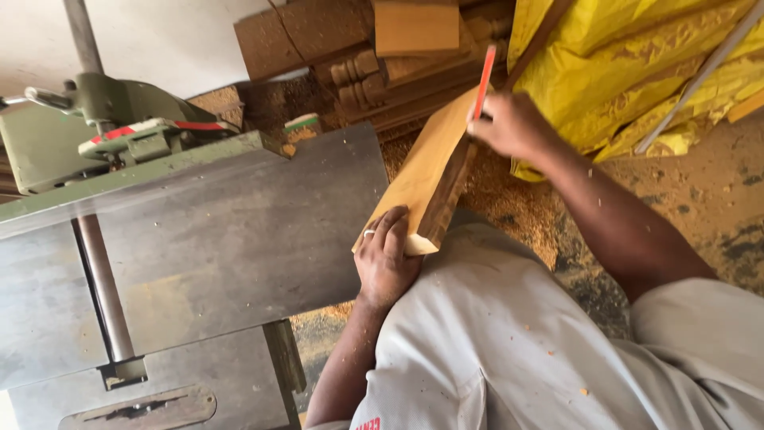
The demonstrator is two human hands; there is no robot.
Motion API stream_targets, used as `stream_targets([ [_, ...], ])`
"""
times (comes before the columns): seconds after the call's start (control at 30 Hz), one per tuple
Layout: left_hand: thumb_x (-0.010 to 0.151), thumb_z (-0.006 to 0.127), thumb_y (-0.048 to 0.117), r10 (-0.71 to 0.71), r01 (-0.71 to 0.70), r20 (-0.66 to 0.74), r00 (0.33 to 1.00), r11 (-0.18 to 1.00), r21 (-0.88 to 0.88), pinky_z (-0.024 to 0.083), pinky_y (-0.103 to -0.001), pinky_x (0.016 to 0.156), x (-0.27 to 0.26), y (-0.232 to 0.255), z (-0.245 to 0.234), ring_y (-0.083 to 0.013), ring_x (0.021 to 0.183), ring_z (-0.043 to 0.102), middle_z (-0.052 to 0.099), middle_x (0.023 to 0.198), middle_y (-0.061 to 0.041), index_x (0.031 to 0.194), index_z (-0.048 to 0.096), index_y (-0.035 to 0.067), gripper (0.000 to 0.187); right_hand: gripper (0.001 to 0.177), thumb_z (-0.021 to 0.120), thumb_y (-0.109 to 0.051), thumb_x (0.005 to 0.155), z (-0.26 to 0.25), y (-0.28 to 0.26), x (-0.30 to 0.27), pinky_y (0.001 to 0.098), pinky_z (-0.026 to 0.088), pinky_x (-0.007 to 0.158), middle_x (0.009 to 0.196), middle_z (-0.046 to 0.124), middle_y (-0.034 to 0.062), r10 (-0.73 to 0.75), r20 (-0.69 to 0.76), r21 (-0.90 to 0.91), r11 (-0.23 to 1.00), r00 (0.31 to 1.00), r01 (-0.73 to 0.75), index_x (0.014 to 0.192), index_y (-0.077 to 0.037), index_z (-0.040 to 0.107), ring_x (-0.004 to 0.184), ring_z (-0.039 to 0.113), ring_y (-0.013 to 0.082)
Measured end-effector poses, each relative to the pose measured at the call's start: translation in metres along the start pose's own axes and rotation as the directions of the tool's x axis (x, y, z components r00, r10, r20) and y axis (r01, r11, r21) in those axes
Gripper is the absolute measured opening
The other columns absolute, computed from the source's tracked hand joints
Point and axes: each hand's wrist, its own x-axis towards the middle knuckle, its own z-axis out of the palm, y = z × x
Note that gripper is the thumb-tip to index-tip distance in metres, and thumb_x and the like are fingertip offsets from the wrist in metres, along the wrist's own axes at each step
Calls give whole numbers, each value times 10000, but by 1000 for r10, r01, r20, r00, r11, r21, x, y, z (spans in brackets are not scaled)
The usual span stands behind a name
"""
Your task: Measuring, marking with a pencil, and planing wood blocks using a jointer machine.
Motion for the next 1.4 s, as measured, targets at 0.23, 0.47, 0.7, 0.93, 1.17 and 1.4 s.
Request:
stream_targets([
  [0.23,733,881,130,-11,12,28,1000,999,-30,591,-437,915,0,2,-2,-314,1091,719,696,1258,-101,1137,618,37,492,175,680,-172,1005,0,-2,-1,358,497,459,692,711,130,-3,-44,-14,1000,999,2,1074,-22,737,503,623,196],
  [0.47,702,886,146,-23,23,25,999,999,-31,587,-445,883,1,0,-1,-319,1065,718,702,1233,-106,1136,635,38,513,150,719,-165,970,13,24,-4,312,540,498,761,722,96,-219,-93,131,964,971,230,972,-14,729,568,663,150],
  [0.7,748,862,119,-72,72,16,997,997,-12,595,-422,879,-6,-3,2,-291,1052,728,704,1246,-92,1151,631,48,470,147,745,-154,969,16,-3,-28,351,575,605,890,741,130,-342,-283,-34,937,896,347,984,-9,727,731,702,208],
  [0.93,739,869,134,-38,38,8,999,999,-29,586,-429,875,-8,-3,5,-293,1058,721,699,1255,-100,1160,635,40,490,148,739,-188,1003,-1,-10,-13,384,562,628,853,758,144,-20,-160,18,1000,987,23,1038,-45,752,675,711,203],
  [1.17,730,878,135,-35,35,8,999,998,-43,593,-426,883,5,1,0,-294,1050,721,704,1238,-92,1141,647,42,481,150,722,-163,909,-12,-88,-68,346,579,665,851,759,127,-443,-164,224,853,881,471,944,-17,719,757,749,208],
  [1.4,719,852,119,-23,23,2,1000,1000,-19,597,-426,941,2,3,-3,-296,1093,722,706,1245,-86,1131,649,51,465,193,733,-224,920,-11,-99,-71,339,560,686,860,746,155,-226,12,105,969,974,224,980,-40,731,757,737,211],
])
